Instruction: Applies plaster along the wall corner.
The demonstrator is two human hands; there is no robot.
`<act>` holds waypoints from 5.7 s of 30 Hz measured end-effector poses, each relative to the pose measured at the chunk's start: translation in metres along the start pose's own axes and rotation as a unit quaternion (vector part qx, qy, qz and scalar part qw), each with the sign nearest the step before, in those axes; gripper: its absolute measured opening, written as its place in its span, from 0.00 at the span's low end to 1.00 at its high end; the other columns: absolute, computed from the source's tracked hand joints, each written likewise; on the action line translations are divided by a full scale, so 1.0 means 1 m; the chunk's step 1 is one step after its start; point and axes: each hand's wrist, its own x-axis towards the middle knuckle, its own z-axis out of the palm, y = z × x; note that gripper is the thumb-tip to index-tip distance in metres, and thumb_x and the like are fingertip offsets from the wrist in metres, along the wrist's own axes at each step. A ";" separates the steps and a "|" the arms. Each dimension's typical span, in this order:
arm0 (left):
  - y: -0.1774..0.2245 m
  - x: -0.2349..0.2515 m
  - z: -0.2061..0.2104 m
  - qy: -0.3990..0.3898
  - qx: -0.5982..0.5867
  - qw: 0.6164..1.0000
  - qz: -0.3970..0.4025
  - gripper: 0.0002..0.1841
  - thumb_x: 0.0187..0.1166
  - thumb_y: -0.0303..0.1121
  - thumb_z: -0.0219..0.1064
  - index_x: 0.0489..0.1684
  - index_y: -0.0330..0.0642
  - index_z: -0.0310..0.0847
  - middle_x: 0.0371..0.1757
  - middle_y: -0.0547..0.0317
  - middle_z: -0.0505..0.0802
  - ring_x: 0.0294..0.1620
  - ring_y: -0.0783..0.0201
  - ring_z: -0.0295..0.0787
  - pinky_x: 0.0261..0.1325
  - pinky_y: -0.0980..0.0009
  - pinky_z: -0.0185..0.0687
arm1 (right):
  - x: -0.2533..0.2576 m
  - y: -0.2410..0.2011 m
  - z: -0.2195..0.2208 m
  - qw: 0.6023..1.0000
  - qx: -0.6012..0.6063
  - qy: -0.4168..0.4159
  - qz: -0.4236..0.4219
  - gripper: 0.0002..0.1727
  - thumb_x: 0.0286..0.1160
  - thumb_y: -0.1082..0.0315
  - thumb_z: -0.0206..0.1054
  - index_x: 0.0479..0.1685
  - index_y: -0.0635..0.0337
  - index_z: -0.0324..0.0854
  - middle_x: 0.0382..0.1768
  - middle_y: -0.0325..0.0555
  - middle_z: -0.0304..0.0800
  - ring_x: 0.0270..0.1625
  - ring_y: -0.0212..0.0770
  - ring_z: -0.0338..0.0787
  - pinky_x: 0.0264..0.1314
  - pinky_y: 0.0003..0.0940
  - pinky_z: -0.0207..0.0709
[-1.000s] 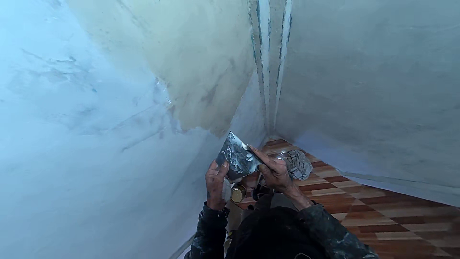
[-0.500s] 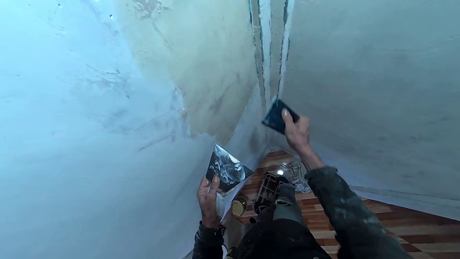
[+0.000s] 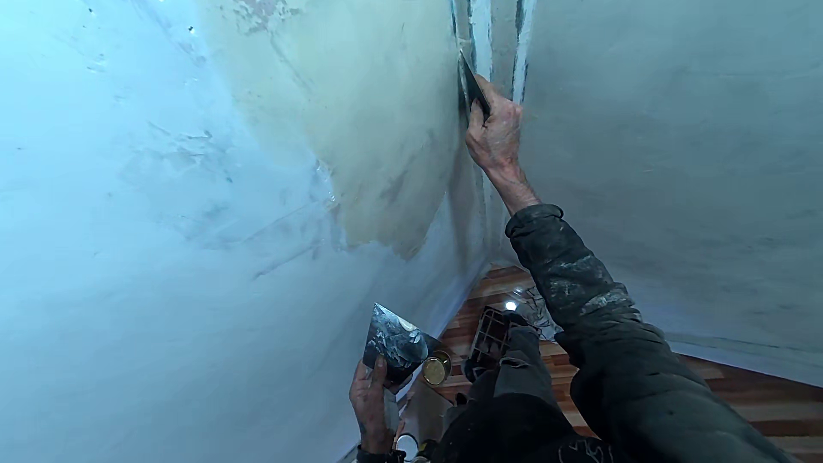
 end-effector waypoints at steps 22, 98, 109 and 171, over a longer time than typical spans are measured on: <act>-0.007 0.025 -0.031 0.010 0.047 0.998 -0.031 0.14 0.85 0.23 0.55 0.64 0.32 0.77 0.43 0.45 0.96 0.35 0.53 0.97 0.34 0.56 0.96 | -0.175 -0.064 0.006 0.981 0.122 -0.116 -0.098 0.25 0.70 0.81 0.62 0.70 0.73 0.83 0.72 0.60 0.86 0.77 0.54 0.85 0.81 0.44 0.76; -0.212 0.035 -0.102 -0.074 0.490 0.728 0.473 0.15 0.79 0.37 0.62 0.49 0.34 0.87 0.42 0.46 0.93 0.43 0.50 0.93 0.48 0.47 0.89 | -0.407 0.144 -0.128 0.697 0.580 -0.078 0.414 0.12 0.88 0.71 0.54 0.62 0.65 0.74 0.45 0.54 0.93 0.45 0.44 0.96 0.47 0.42 0.93; -0.124 0.072 -0.098 -0.057 0.424 0.570 0.702 0.18 0.80 0.46 0.67 0.29 0.40 0.89 0.58 0.50 0.94 0.73 0.46 0.81 0.75 0.51 0.74 | -0.326 0.085 -0.142 0.731 0.602 -0.085 0.309 0.12 0.86 0.75 0.59 0.62 0.67 0.73 0.44 0.57 0.92 0.43 0.47 0.96 0.47 0.45 0.93; -0.132 0.199 -0.050 0.050 0.456 0.395 0.796 0.25 0.92 0.51 0.44 0.30 0.43 0.73 0.65 0.46 0.89 0.76 0.49 0.78 0.80 0.59 0.60 | -0.112 0.102 0.097 0.993 -0.014 0.111 0.030 0.24 0.85 0.70 0.54 0.77 0.60 0.80 0.55 0.59 0.95 0.59 0.57 0.92 0.66 0.54 0.77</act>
